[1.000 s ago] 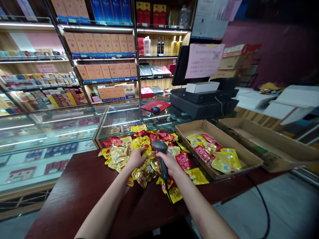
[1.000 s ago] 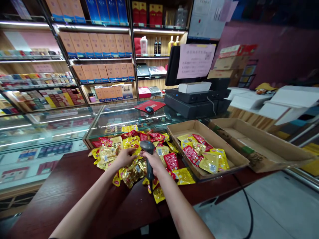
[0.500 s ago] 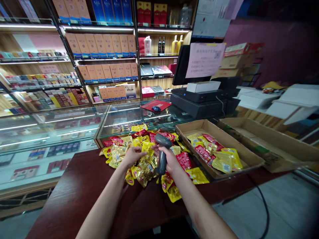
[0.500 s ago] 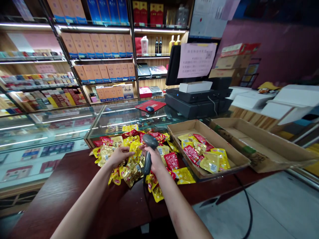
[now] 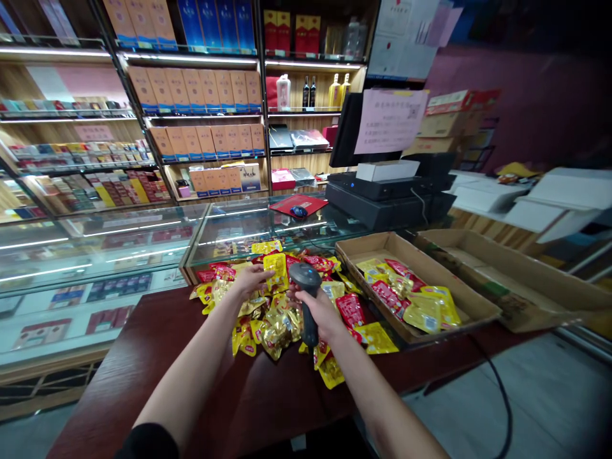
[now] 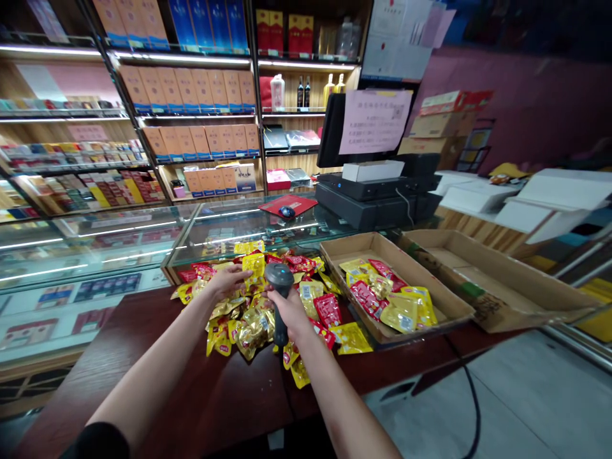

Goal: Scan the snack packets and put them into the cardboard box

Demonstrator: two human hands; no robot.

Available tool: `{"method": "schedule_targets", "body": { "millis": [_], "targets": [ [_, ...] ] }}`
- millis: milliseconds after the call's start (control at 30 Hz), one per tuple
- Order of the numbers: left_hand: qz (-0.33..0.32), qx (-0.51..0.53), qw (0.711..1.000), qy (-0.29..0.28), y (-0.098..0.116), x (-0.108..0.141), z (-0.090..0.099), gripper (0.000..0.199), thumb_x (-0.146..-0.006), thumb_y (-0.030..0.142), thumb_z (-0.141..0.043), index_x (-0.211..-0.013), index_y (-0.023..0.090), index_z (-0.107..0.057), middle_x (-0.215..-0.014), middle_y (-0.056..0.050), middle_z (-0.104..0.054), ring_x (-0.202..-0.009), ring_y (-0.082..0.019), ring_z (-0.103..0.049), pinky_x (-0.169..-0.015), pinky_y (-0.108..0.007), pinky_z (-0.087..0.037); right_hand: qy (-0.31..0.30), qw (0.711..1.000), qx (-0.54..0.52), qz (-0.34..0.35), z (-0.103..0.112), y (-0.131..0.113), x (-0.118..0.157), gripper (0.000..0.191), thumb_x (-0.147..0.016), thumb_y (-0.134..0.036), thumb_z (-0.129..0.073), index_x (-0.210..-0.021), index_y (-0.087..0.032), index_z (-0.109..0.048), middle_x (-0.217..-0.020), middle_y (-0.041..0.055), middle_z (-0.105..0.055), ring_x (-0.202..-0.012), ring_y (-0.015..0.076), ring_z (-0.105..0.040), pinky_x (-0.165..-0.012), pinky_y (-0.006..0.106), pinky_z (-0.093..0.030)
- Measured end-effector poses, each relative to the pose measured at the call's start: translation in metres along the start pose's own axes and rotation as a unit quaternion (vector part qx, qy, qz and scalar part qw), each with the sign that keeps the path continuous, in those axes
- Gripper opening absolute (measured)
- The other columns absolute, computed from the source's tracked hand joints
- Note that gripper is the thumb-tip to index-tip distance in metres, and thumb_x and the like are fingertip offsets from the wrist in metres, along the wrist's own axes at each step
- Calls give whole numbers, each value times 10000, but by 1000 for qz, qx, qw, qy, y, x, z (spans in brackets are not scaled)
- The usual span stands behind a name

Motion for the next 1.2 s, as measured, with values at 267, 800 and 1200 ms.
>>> {"method": "schedule_targets", "body": {
  "millis": [267,800,1200],
  "targets": [
    [-27,-30,999,3,49,-28,-15,392,-463,254,-865,-709,137,-583,-653,7,-605,-535,-72,-536,-524,-210,-475,-23,990,136,7,-23,-4,-9,242,-658,-250,-629,-861,-195,-510,-685,-7,-602,-550,148,-615,-408,228,-457],
    [-75,2,997,7,97,-41,-12,481,-368,277,-894,-704,143,-576,-716,-31,-663,-600,-124,-610,-560,-243,-489,21,964,247,99,-45,-23,-32,257,-694,-328,-609,-899,-185,-549,-504,-42,-537,-417,121,-499,-438,229,-387],
    [-22,-11,1000,-18,52,-24,-17,468,-387,251,-891,-734,142,-596,-677,-6,-630,-586,-108,-590,-514,-212,-488,23,975,219,19,-27,17,4,187,-707,-289,-562,-863,-197,-514,-464,-58,-495,-375,120,-463,-394,230,-380]
  ]
}}
Point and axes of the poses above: each hand's wrist, its own x-axis away from the middle knuckle, its own z-axis out of the back of the hand, y = z × x, the point moved 6 cm from there along -x, towards the middle knuckle
